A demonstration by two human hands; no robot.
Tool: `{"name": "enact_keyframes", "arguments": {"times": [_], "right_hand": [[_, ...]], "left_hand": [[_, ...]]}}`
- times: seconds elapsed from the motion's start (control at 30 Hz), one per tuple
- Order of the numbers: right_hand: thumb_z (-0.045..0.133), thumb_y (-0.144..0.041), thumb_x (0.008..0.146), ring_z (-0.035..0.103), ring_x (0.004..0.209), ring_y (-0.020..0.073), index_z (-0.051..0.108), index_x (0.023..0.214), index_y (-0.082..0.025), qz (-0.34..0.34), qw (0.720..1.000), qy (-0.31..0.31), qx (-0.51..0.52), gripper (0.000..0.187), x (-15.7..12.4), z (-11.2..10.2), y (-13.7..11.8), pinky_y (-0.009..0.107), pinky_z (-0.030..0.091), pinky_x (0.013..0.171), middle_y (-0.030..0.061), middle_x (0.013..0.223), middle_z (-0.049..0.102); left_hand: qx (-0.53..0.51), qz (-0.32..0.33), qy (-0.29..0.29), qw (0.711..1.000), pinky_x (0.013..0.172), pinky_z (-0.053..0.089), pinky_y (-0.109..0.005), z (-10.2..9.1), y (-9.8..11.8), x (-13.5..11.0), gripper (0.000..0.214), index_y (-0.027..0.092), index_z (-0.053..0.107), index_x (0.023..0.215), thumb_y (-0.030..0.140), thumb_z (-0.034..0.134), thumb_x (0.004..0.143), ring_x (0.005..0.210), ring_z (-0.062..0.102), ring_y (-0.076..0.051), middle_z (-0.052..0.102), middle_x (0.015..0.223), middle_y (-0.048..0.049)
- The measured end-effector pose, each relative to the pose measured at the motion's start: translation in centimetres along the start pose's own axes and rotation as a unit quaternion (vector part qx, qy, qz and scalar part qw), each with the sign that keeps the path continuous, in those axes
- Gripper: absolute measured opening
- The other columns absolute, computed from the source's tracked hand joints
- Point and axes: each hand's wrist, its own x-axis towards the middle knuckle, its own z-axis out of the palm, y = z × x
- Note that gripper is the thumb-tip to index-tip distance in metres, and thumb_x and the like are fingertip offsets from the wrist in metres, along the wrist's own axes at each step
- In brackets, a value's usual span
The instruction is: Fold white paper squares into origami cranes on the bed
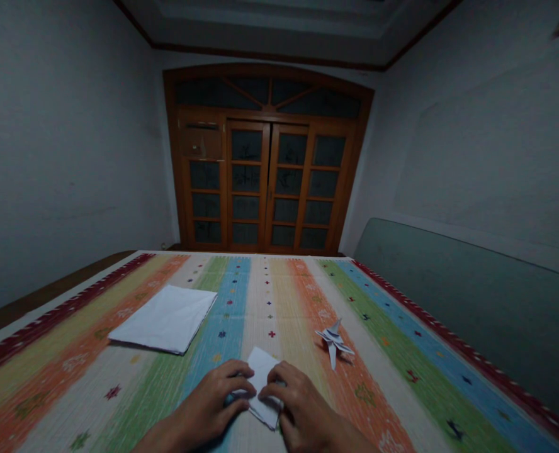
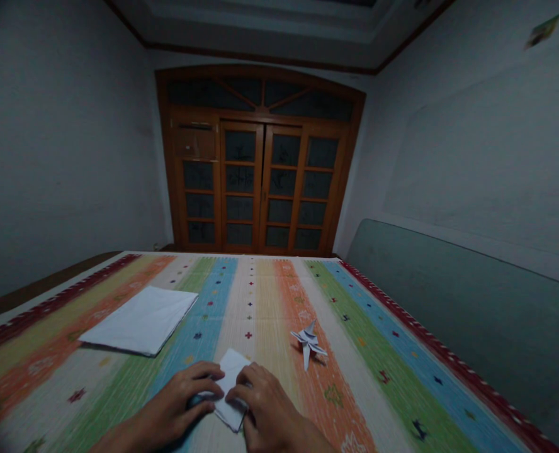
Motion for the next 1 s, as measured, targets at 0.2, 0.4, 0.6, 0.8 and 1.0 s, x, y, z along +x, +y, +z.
{"name": "enact_keyframes", "arguments": {"times": [0.2,0.4,0.6,0.8,1.0], "right_hand": [[0.053,-0.003,0.065,0.06,0.116,0.0266,0.068,0.12,-0.02,-0.01,1.0,-0.008,0.022,0.06,0.3,-0.5,-0.2,0.041,0.047,0.106,0.0124,0.121,0.066],[0.053,-0.009,0.08,0.058,0.119,0.0266,0.064,0.126,-0.022,-0.012,0.999,-0.01,0.033,0.049,0.5,-0.7,-0.3,0.045,0.043,0.109,0.0118,0.125,0.067],[0.062,-0.038,0.091,0.059,0.113,0.0296,0.064,0.125,-0.022,-0.017,0.998,0.006,0.066,0.037,0.2,-0.2,1.4,0.048,0.043,0.103,0.0111,0.121,0.067],[0.063,-0.016,0.084,0.064,0.106,0.0272,0.068,0.115,-0.019,0.076,0.995,0.046,0.055,0.031,0.5,0.5,1.3,0.04,0.049,0.095,0.0112,0.11,0.071],[0.053,-0.006,0.077,0.069,0.102,0.0272,0.072,0.111,-0.017,0.148,0.979,0.11,0.085,0.04,0.8,1.4,1.6,0.038,0.052,0.092,0.0121,0.109,0.075]], "left_hand": [[0.075,0.055,0.017,0.996,0.102,0.054,-0.038,0.3,0.5,0.1,0.036,0.025,0.07,0.118,0.007,0.056,0.091,0.119,0.066,-0.025,0.068,0.128,-0.0098],[0.136,0.076,0.063,0.986,0.096,0.059,-0.041,1.7,-0.3,0.3,0.035,0.026,0.072,0.119,0.008,0.055,0.094,0.113,0.071,-0.027,0.075,0.121,-0.0096],[0.032,0.016,0.103,0.994,0.094,0.057,-0.034,1.6,-0.4,0.3,0.027,0.025,0.072,0.109,0.011,0.054,0.095,0.104,0.074,-0.023,0.079,0.11,-0.0059],[-0.044,-0.061,0.104,0.992,0.082,0.054,-0.029,0.9,0.8,0.7,0.022,0.023,0.07,0.098,0.023,0.048,0.1,0.089,0.074,-0.021,0.079,0.094,-0.0032],[-0.064,-0.09,0.129,0.986,0.079,0.054,-0.03,0.8,2.0,1.2,0.022,0.023,0.072,0.094,0.026,0.05,0.097,0.083,0.074,-0.024,0.079,0.088,-0.0039]]}}
